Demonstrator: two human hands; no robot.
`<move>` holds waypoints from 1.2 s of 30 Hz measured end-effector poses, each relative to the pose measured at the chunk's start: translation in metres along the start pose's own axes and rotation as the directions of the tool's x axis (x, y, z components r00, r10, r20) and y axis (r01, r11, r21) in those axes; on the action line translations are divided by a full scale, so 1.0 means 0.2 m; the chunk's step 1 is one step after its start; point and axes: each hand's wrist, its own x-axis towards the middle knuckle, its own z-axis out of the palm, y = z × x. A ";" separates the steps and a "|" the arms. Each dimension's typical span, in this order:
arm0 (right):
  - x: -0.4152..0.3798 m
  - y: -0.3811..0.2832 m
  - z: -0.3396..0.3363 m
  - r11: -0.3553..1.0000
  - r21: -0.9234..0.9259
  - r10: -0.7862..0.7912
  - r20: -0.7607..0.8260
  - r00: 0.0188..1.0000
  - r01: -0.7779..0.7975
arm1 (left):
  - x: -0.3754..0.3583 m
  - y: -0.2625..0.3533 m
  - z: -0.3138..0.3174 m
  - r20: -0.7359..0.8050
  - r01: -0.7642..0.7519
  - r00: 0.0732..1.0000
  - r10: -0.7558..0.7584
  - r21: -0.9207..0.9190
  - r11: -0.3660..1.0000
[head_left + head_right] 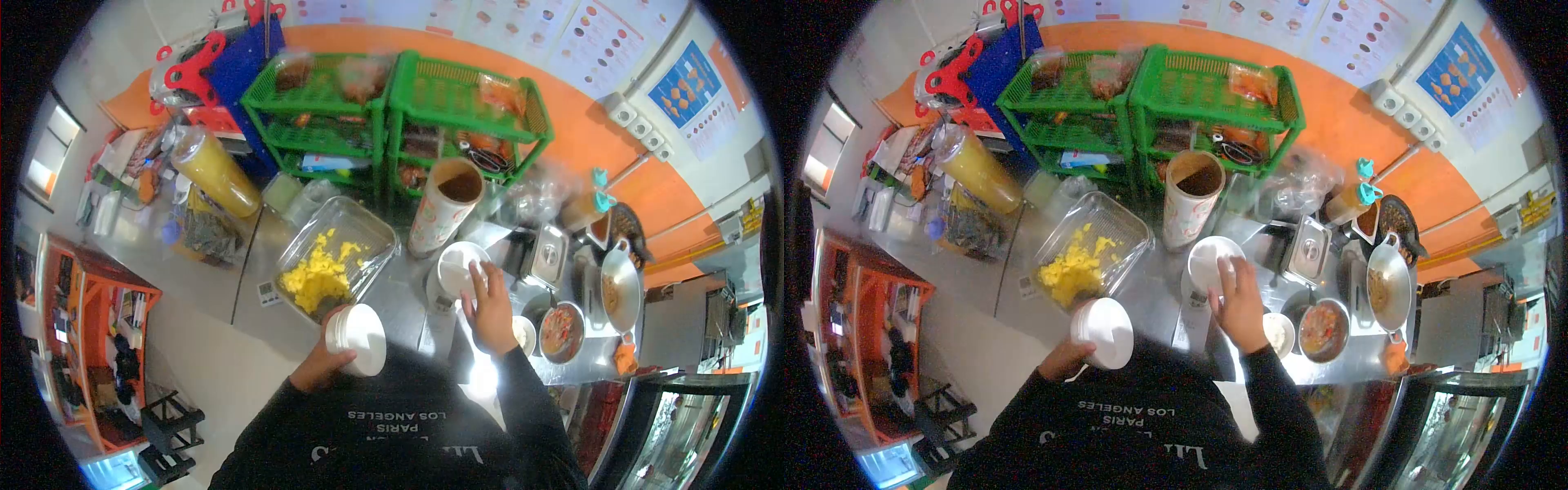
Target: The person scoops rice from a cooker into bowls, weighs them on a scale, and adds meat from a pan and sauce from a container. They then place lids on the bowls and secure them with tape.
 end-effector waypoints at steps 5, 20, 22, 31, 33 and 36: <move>0.18 0.03 0.08 0.983 -0.180 0.000 0.108 0.994 0.019 | 0.02 -0.03 0.01 0.020 -0.049 0.999 0.049 -0.002 0.999; 0.16 0.10 0.26 0.981 -0.192 0.016 0.160 0.987 0.015 | 0.06 0.00 0.04 0.049 -0.070 0.997 0.063 0.169 0.983; 0.16 0.08 0.24 0.976 -0.218 0.014 0.166 0.986 0.023 | 0.06 -0.03 0.01 0.076 -0.080 0.995 0.068 0.177 0.981; 0.02 -0.35 -0.06 0.611 0.774 -0.059 0.253 0.966 -0.165 | 0.11 0.08 0.17 0.040 -0.005 0.999 0.003 0.058 0.998; -0.03 -0.49 -0.15 0.380 0.844 -0.209 0.477 0.854 -0.379 | 0.13 0.08 0.19 0.048 -0.020 0.999 0.014 0.135 0.991; -0.03 -0.56 -0.22 0.440 0.811 -0.193 0.504 0.842 -0.385 | 0.18 0.00 0.19 0.085 -0.100 0.993 0.082 0.239 0.966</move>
